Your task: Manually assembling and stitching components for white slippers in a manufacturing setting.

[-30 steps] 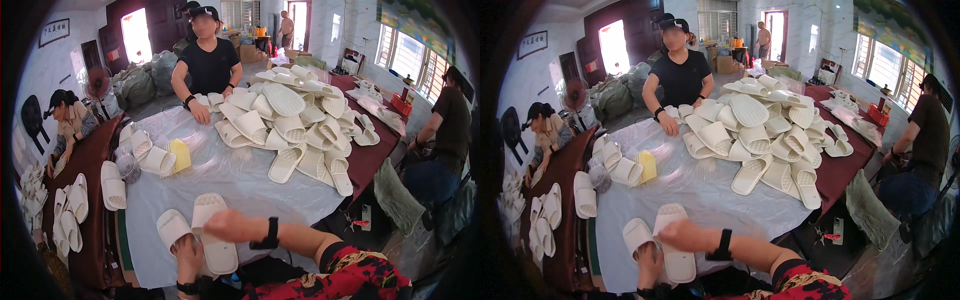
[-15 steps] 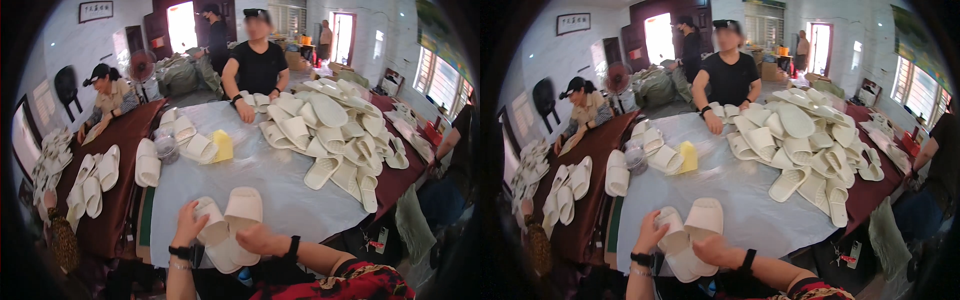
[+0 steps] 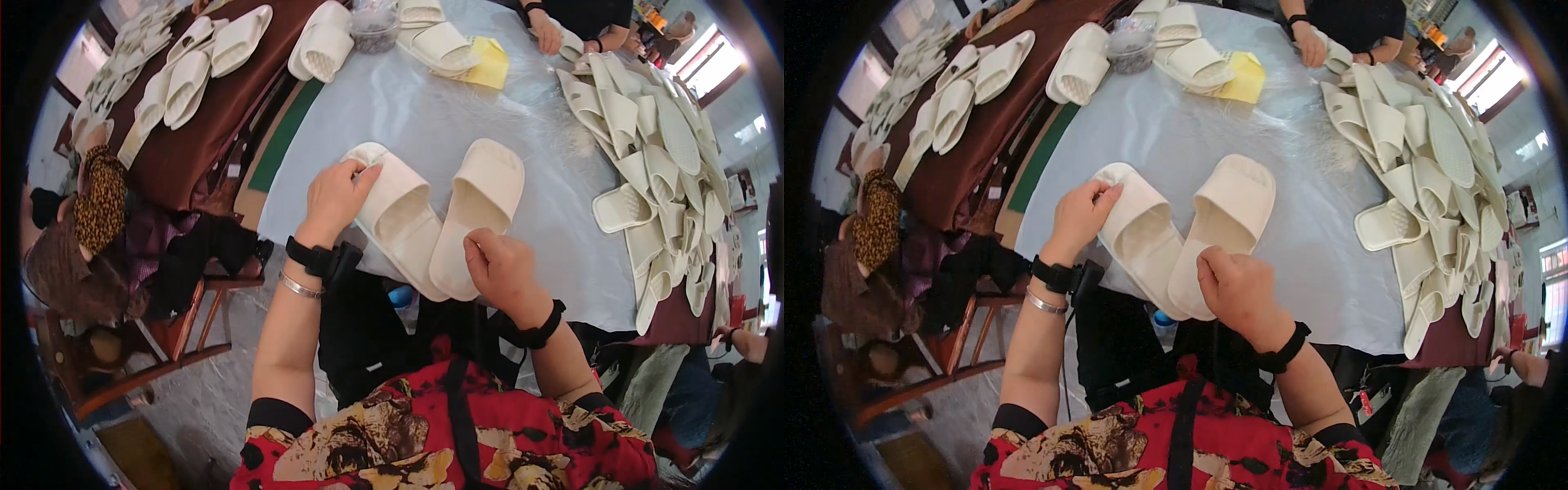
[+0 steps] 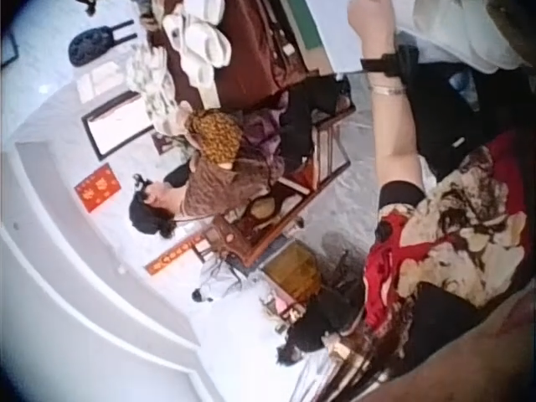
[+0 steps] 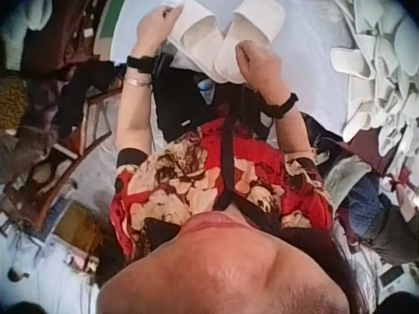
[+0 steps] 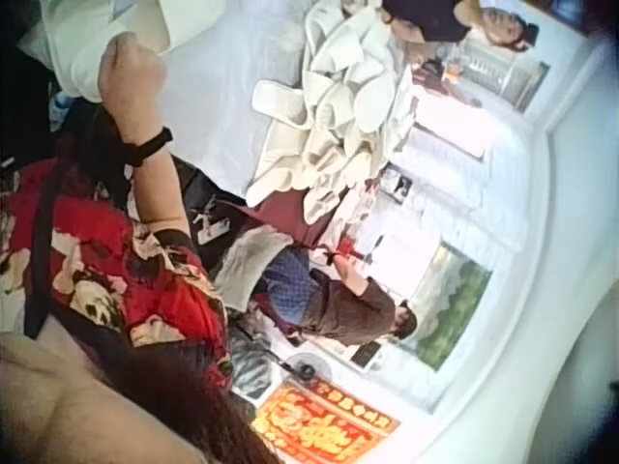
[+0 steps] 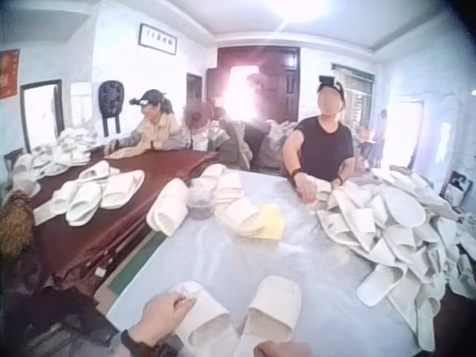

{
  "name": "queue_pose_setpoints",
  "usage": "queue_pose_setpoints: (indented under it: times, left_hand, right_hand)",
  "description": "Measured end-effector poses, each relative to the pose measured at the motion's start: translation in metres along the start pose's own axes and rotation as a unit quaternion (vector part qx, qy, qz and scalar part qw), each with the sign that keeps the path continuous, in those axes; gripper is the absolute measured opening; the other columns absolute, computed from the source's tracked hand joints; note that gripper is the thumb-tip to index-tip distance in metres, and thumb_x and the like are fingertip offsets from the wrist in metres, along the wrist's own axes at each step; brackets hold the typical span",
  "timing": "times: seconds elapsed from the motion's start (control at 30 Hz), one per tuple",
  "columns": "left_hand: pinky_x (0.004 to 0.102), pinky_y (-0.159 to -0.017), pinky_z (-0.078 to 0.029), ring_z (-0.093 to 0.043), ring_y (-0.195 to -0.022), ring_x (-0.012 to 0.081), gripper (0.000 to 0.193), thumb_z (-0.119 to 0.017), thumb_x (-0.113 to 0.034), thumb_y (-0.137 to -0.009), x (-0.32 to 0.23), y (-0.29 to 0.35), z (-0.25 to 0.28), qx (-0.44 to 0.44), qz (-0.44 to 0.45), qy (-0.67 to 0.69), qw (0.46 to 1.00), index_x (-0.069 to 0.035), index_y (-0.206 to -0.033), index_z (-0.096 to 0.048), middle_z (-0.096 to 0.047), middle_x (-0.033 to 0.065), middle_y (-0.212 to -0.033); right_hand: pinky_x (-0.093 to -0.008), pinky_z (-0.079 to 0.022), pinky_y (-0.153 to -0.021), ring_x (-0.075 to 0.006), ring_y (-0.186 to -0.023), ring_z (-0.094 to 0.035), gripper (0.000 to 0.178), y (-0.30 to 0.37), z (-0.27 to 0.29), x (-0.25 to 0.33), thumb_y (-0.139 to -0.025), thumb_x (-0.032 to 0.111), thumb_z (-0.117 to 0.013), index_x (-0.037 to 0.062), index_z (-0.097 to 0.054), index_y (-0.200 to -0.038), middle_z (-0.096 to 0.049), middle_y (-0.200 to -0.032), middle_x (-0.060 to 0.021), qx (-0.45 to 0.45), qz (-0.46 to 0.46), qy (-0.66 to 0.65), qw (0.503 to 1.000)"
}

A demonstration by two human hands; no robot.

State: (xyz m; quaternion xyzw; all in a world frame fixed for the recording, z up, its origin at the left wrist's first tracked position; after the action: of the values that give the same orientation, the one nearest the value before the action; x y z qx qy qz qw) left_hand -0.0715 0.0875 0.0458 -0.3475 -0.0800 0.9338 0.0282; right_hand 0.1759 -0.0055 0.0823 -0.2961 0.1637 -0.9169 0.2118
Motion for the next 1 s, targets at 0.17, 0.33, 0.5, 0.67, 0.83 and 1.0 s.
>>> queue_pose_setpoints:
  times: [0.17,0.33,0.5,0.67,0.83,1.0]
  left_hand:
    - [0.0439,-0.066,-0.047,-0.062,-0.074,0.0378,0.041,-0.054,-0.043,-0.087,0.004,0.010,0.002,0.013,0.014,-0.006,1.000,-0.004,-0.084,-0.067,-0.065,0.0178,-0.076]
    - [0.0442,-0.066,-0.047,-0.062,-0.075,0.0377,0.041,-0.053,-0.042,-0.088,0.002,0.013,0.003,0.023,0.022,-0.008,0.999,-0.004,-0.085,-0.068,-0.065,0.0174,-0.076]
    - [0.0408,-0.067,-0.047,-0.063,-0.076,0.0350,0.040,-0.051,-0.041,-0.090,0.002,0.010,0.003,0.025,0.015,-0.035,0.999,-0.005,-0.091,-0.068,-0.066,0.0162,-0.078]
    - [0.0409,-0.068,-0.048,-0.063,-0.078,0.0352,0.039,-0.051,-0.040,-0.090,0.002,0.009,0.004,0.026,0.014,-0.039,0.999,-0.005,-0.092,-0.068,-0.066,0.0165,-0.080]
    - [0.0400,-0.070,-0.048,-0.063,-0.080,0.0351,0.037,-0.051,-0.037,-0.090,-0.001,0.009,0.002,0.027,-0.024,-0.017,0.999,-0.004,-0.094,-0.068,-0.066,0.0178,-0.083]
    - [0.0338,-0.071,-0.048,-0.065,-0.078,0.0273,0.032,-0.054,-0.029,-0.090,-0.003,0.008,0.001,0.092,-0.020,0.064,0.993,0.000,-0.099,-0.066,-0.067,0.0172,-0.084]
  right_hand:
    - [-0.0413,-0.044,-0.046,-0.0311,-0.052,-0.058,0.008,0.006,0.000,0.002,-0.082,0.011,-0.061,0.0073,-0.056,-0.077,-0.059,-0.059,-0.0120,0.031,-0.001,0.004,1.000]
    - [-0.0417,-0.044,-0.045,-0.0321,-0.049,-0.057,0.009,0.024,0.008,0.000,-0.081,0.010,-0.061,0.0067,-0.056,-0.075,-0.057,-0.056,-0.0126,0.037,-0.009,0.004,0.999]
    - [-0.0433,-0.044,-0.045,-0.0333,-0.049,-0.057,0.015,0.037,0.014,-0.005,-0.082,0.013,-0.059,0.0051,-0.056,-0.070,-0.056,-0.055,-0.0152,0.078,-0.032,0.063,0.994]
    - [-0.0452,-0.044,-0.047,-0.0348,-0.050,-0.058,0.018,0.037,0.016,-0.005,-0.083,0.016,-0.058,0.0049,-0.055,-0.069,-0.057,-0.055,-0.0162,0.111,-0.055,0.084,0.989]
    - [-0.0469,-0.045,-0.047,-0.0363,-0.052,-0.059,0.021,0.023,0.006,-0.002,-0.085,0.018,-0.055,0.0048,-0.054,-0.070,-0.057,-0.056,-0.0168,0.107,-0.072,0.086,0.988]
    - [-0.0459,-0.047,-0.048,-0.0345,-0.054,-0.061,0.019,-0.002,-0.020,0.004,-0.084,0.018,-0.053,0.0038,-0.054,-0.072,-0.060,-0.059,-0.0161,0.131,-0.020,0.098,0.986]
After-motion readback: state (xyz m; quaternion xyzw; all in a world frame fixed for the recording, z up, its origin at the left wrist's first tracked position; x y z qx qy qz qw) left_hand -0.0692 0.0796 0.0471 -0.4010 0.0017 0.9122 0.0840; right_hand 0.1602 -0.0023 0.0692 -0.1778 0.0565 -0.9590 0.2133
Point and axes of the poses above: each hand's wrist, its own y-axis away from the middle knuckle, its own z-axis out of the back of the hand, x = y × z, the point moved 2 cm from there along -y, towards the middle knuckle
